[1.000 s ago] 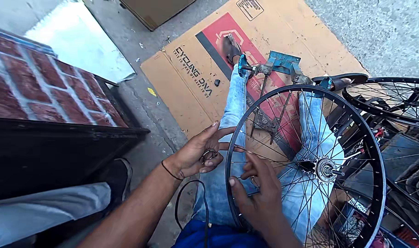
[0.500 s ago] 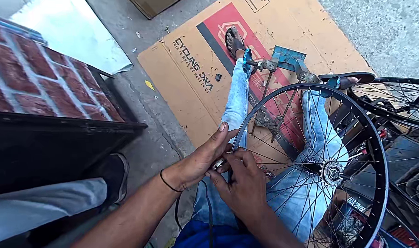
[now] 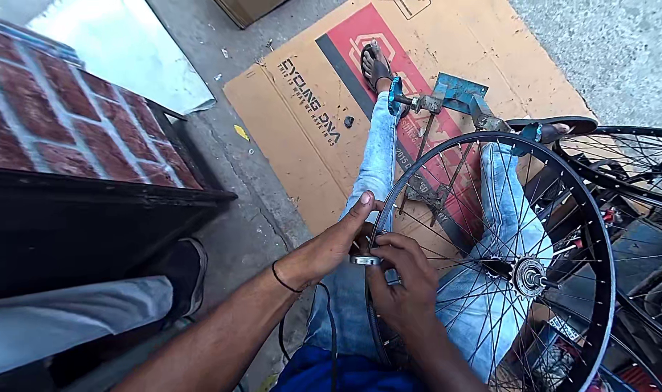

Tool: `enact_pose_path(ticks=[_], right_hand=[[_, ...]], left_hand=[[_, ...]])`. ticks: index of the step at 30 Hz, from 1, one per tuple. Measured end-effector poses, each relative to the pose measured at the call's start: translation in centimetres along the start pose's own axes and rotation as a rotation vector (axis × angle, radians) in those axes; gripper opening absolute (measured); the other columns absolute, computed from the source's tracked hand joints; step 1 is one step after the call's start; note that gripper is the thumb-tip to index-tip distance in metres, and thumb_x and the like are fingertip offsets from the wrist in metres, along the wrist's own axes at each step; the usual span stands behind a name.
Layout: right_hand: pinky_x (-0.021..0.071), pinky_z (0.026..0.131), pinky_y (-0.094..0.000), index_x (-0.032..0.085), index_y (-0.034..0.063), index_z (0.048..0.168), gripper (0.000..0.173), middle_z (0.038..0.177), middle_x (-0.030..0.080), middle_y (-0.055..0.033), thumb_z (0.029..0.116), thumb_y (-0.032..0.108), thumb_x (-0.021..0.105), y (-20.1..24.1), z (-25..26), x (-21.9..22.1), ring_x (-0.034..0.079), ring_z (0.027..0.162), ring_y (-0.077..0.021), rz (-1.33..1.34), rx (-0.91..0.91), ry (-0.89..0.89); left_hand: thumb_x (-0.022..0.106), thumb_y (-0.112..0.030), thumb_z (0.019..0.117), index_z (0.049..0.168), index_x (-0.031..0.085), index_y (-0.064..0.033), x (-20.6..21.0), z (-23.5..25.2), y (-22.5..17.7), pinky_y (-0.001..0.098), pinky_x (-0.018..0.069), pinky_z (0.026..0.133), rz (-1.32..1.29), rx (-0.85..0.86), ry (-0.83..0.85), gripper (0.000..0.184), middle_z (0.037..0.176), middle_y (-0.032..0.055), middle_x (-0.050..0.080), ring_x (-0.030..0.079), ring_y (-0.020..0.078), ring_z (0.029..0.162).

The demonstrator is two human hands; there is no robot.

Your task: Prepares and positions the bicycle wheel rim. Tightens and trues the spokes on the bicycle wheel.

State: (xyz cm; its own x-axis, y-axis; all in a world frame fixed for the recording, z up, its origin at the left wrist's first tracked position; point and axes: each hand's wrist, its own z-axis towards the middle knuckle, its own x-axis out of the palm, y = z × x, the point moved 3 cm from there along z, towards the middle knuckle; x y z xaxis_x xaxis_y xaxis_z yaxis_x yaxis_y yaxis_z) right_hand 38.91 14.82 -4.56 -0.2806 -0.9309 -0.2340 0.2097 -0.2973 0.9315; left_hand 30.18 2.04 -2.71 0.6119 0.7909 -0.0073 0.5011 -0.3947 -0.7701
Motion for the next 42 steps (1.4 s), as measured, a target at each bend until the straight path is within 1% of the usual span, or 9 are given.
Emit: enact_pose_path(ticks=[3, 5, 7, 10, 13, 17, 22, 31, 42], right_hand=[[0.0660, 0.061, -0.0367, 0.064, 0.0063, 0.102, 0.008, 0.107, 0.074, -0.0111, 0.1007, 0.011, 0.058, 0.7, 0.1, -2.4, 0.074, 0.073, -0.0216, 0.404, 0.324, -0.052], [0.0663, 0.061, -0.0416, 0.060, 0.0056, 0.107, 0.018, 0.100, 0.075, -0.0177, 0.1091, 0.020, 0.048, 0.9, 0.0, -4.2, 0.074, 0.066, -0.0295, 0.523, 0.499, -0.063], [0.0661, 0.063, -0.0417, 0.059, 0.0054, 0.108, 0.025, 0.097, 0.075, -0.0197, 0.1104, 0.026, 0.045, 0.7, -0.3, -5.8, 0.074, 0.066, -0.0300, 0.544, 0.536, -0.110], [0.0632, 0.061, -0.0360, 0.063, 0.0134, 0.105, 0.042, 0.093, 0.069, -0.0082, 0.1083, 0.048, 0.040, 0.0, -1.2, -7.8, 0.068, 0.063, -0.0186, 0.513, 0.496, -0.165], [0.0611, 0.064, -0.0319, 0.062, 0.0154, 0.102, 0.046, 0.097, 0.063, -0.0015, 0.1094, 0.050, 0.033, -0.1, -1.9, -9.3, 0.064, 0.070, -0.0123, 0.294, 0.365, -0.117], [0.0615, 0.087, -0.0335, 0.067, 0.0180, 0.101, 0.013, 0.117, 0.070, 0.0010, 0.0964, 0.030, 0.068, 0.2, -2.3, -10.4, 0.068, 0.111, -0.0138, -0.134, 0.131, -0.022], [0.0630, 0.088, -0.0330, 0.071, 0.0049, 0.119, 0.050, 0.108, 0.077, -0.0034, 0.0794, 0.032, 0.085, 0.3, -2.8, -10.1, 0.074, 0.101, -0.0120, -0.448, -0.001, -0.046], [0.0622, 0.093, -0.0341, 0.078, 0.0046, 0.106, 0.036, 0.105, 0.078, -0.0040, 0.0789, 0.027, 0.084, -0.3, -2.0, -9.3, 0.075, 0.102, -0.0133, -0.477, -0.038, 0.038], [0.0556, 0.096, -0.0392, 0.068, 0.0185, 0.137, 0.039, 0.129, 0.069, -0.0022, 0.1016, 0.033, 0.059, -1.0, -1.4, -9.1, 0.066, 0.116, -0.0180, -0.608, 0.005, 0.429]], left_hand=[[0.050, -0.048, 0.1046, 0.135, 0.048, -0.0175, 0.4, 0.6, -0.4, 0.0312, 0.0539, 0.066, 0.153, 0.062, -0.108, 0.043, 0.082, 0.0005, 0.069, 0.065, 0.0130, 0.072], [0.062, -0.024, 0.1012, 0.139, 0.043, -0.0197, 1.3, 1.3, 0.1, 0.0326, 0.0548, 0.059, 0.174, 0.094, -0.200, 0.043, 0.084, 0.0002, 0.070, 0.065, 0.0145, 0.066], [0.058, -0.012, 0.0986, 0.147, 0.035, -0.0229, 2.3, 2.0, 0.7, 0.0317, 0.0539, 0.052, 0.163, 0.163, -0.250, 0.055, 0.092, 0.0014, 0.069, 0.063, 0.0157, 0.062], [0.052, -0.013, 0.0963, 0.159, 0.029, -0.0291, 3.6, 1.6, 1.7, 0.0300, 0.0470, 0.042, 0.160, 0.241, -0.325, 0.069, 0.089, 0.0036, 0.066, 0.055, 0.0158, 0.052], [0.049, -0.019, 0.0929, 0.157, 0.038, -0.0273, 5.0, -0.6, 3.6, 0.0306, 0.0490, 0.044, 0.163, 0.268, -0.408, 0.065, 0.085, -0.0005, 0.062, 0.056, 0.0134, 0.054], [0.048, -0.018, 0.0901, 0.155, 0.036, -0.0143, 7.6, -4.0, 6.7, 0.0272, 0.0523, 0.048, 0.130, 0.379, -0.481, 0.066, 0.089, -0.0025, 0.063, 0.060, 0.0098, 0.062], [0.051, -0.019, 0.0920, 0.153, 0.032, -0.0125, 9.0, -5.2, 7.5, 0.0248, 0.0523, 0.052, 0.083, 0.435, -0.495, 0.065, 0.090, -0.0022, 0.063, 0.060, 0.0100, 0.066], [0.055, -0.016, 0.0905, 0.155, 0.031, -0.0158, 8.4, -5.1, 7.3, 0.0232, 0.0533, 0.056, 0.069, 0.467, -0.426, 0.069, 0.093, -0.0015, 0.063, 0.062, 0.0104, 0.072], [0.057, -0.013, 0.0877, 0.153, 0.034, -0.0156, 7.9, -5.0, 7.2, 0.0246, 0.0563, 0.062, 0.030, 0.433, -0.413, 0.070, 0.095, -0.0010, 0.065, 0.065, 0.0118, 0.077]])
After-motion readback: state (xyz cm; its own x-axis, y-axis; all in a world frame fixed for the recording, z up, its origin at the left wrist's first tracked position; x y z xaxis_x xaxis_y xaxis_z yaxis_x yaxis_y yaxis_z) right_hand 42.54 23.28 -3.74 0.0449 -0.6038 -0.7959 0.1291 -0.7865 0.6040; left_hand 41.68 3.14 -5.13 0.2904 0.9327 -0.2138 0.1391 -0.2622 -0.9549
